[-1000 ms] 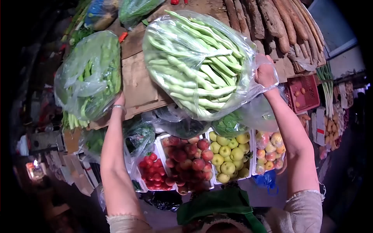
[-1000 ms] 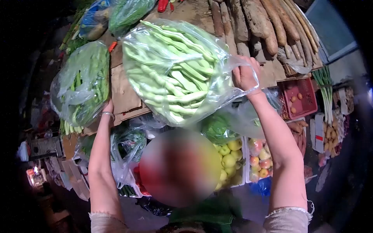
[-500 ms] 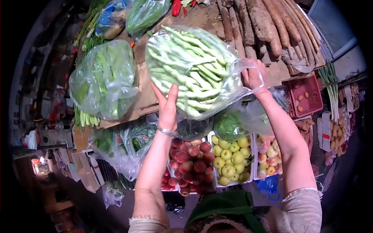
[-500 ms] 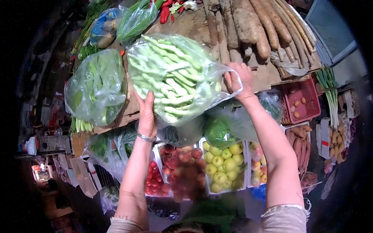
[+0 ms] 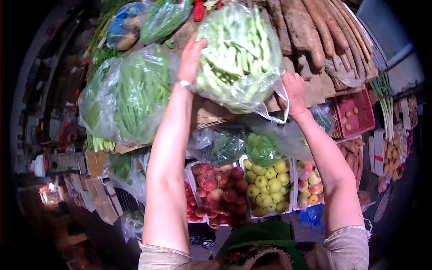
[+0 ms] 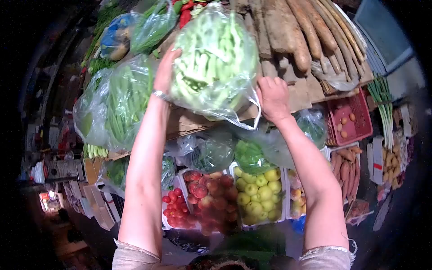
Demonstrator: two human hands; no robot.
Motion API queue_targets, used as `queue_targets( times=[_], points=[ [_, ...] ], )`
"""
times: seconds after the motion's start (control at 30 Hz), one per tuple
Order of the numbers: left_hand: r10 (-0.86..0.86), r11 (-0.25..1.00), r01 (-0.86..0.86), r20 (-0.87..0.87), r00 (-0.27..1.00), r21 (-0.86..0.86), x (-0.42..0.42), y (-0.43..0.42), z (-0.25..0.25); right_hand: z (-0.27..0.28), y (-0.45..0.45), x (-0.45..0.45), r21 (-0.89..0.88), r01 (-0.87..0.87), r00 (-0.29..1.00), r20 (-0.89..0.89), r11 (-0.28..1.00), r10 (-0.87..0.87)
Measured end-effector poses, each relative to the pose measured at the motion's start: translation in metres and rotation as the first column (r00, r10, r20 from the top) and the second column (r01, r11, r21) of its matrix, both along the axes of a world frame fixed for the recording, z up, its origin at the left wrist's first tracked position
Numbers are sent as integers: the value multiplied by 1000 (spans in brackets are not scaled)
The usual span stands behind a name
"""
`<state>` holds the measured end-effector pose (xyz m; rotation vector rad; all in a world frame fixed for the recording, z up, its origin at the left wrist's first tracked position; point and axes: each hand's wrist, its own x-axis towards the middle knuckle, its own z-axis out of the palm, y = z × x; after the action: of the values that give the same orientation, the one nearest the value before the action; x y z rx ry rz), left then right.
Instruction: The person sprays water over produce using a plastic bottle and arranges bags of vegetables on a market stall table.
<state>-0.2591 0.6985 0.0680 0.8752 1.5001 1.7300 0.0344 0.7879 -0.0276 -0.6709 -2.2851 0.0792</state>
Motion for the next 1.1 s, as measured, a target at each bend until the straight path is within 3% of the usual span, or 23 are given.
queue_targets(
  times=[0.13, 0.27, 0.37, 0.43, 0.5, 0.6, 0.77, 0.9, 0.93, 1.03, 1.07, 1.1],
  points=[
    [-4, 1000, 4, -81, 997, 3, 5, 0, 1, -12, 5, -4, -18, 35, 995, 93, 999, -33],
    [47, 998, -51, -121, 992, -27, 15, -12, 11, -7, 2, -6, 24, 23, 999, 28, 999, -24],
    [51, 994, -56, -59, 997, -97, 6, -22, -2, -4, 0, -7, 10, 17, 1000, 25, 1000, -17],
    [-37, 996, 36, -17, 999, -77, 15, -38, 0, -8, 2, -7, 13, 23, 1000, -7, 1000, -23],
    [135, 979, -157, -163, 977, -129, 35, -39, 2, -8, 2, -7, 6, 12, 1000, -10, 1000, -12],
    [266, 958, -285, -287, 920, -24, 42, -24, -3, -4, 0, -7, 73, -23, 999, -37, 997, 26],
    [216, 931, -313, -411, 886, -187, 38, -36, 7, 3, -5, -10, 45, -21, 999, -44, 999, 23],
    [166, 942, -258, -371, 914, -214, 28, -58, 1, 6, -8, -10, 82, -6, 999, -32, 997, 9],
    [147, 945, -256, -436, 888, -202, 26, -73, 6, 5, -8, -9, 75, 4, 1000, -26, 997, -2],
    [-4, 935, -284, -804, 594, -215, 3, -126, 1, 5, -8, -10, 127, 4, 998, -64, 992, 4],
    [-49, 930, -298, -876, 480, -215, -2, -143, -5, 6, -10, -11, 144, 10, 996, -87, 990, 3],
    [-195, 853, -437, -951, 238, -285, 6, -159, -7, 7, -12, -10, 138, 10, 996, -87, 990, 2]
  ],
)
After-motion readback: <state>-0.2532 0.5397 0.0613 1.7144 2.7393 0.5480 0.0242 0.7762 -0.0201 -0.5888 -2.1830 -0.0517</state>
